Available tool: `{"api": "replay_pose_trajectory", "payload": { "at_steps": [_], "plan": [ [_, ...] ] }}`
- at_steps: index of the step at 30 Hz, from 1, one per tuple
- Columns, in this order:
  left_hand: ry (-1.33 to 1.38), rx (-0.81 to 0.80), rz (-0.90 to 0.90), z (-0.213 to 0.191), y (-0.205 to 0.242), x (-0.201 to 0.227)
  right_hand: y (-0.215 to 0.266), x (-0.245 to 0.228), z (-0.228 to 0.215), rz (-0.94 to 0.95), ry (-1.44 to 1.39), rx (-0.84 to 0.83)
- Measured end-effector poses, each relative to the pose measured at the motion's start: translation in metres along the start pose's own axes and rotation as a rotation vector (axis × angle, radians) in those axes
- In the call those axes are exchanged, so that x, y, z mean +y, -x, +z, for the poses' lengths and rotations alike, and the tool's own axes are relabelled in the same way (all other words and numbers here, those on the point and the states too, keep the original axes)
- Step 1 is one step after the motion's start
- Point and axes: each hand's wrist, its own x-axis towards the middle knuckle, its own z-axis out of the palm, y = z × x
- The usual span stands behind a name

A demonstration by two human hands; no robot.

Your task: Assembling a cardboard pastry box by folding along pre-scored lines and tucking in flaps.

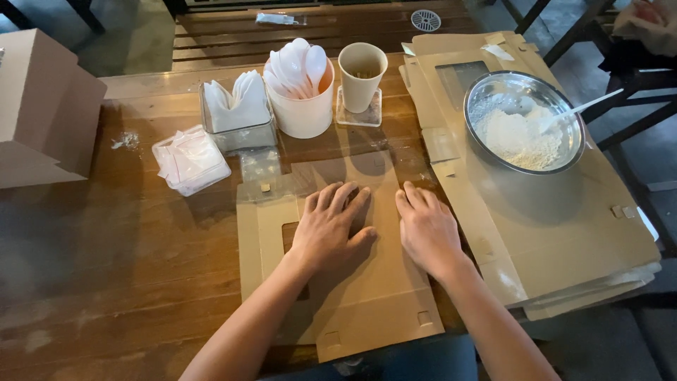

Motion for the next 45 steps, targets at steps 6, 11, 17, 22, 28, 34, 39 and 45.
{"api": "replay_pose_trajectory", "payload": {
  "at_steps": [6,11,17,22,28,34,39,45],
  "plan": [
    [0.009,0.042,0.022,0.005,0.001,-0.002,-0.027,0.005,0.012,-0.001,0.059,0.027],
    [0.022,0.053,0.027,-0.004,0.002,0.003,-0.034,0.007,0.018,0.013,0.036,0.032],
    [0.018,0.049,0.022,0.002,0.003,-0.001,-0.011,0.000,0.008,0.024,0.053,0.022],
    [-0.046,0.056,0.026,0.013,-0.001,-0.007,0.034,-0.006,0.001,-0.006,0.013,0.086],
    [0.005,0.053,0.011,0.014,-0.002,-0.006,0.099,-0.009,-0.002,-0.003,-0.147,0.055],
    [-0.036,0.079,0.036,0.019,-0.003,-0.008,0.149,-0.010,0.006,-0.035,-0.079,0.098],
    [-0.025,0.060,0.028,0.015,-0.002,-0.006,0.171,-0.007,0.014,-0.050,-0.073,0.064],
    [-0.031,0.113,0.055,0.020,-0.001,-0.009,0.156,0.000,0.004,-0.051,-0.163,-0.008]
  ]
}}
